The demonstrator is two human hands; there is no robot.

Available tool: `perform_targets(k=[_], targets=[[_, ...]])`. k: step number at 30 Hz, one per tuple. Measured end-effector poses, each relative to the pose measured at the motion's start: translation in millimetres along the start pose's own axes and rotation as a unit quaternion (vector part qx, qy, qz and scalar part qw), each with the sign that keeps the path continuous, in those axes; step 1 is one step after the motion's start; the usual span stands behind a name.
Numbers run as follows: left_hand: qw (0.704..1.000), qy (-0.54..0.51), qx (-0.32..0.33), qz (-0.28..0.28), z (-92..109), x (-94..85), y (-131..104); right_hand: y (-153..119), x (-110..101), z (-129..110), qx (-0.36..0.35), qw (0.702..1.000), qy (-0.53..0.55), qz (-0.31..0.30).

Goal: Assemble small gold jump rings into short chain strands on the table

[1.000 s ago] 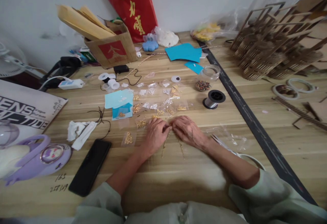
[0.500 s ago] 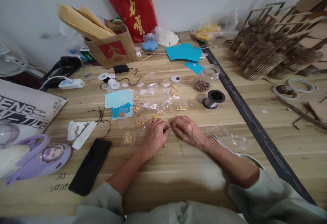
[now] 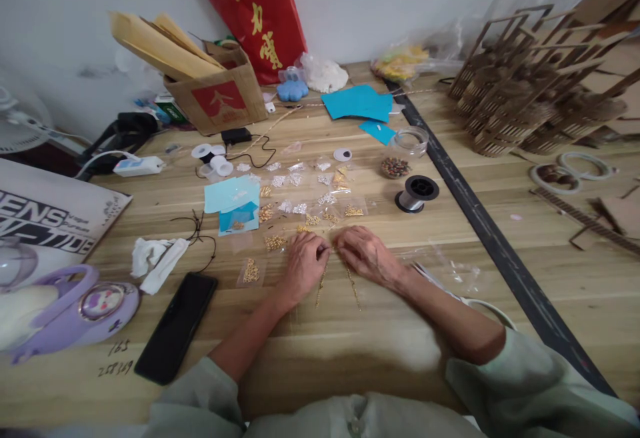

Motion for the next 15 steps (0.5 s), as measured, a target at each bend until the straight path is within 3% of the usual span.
perform_targets(k=[15], targets=[[1.000,-0.016,-0.002,0.000,-0.1,-1.0,-0.1,3.7,2.7,-1.3,-0.006,1.000,-0.030,0.000]])
Point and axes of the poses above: each hand's wrist, its own y-axis towards the middle knuckle, its own x-axis out of the palm, z = x × y, the point moved 3 cm from there along y, towards the middle knuckle, and after that the axes turned 12 degrees about -z, right-handed, at the moved point
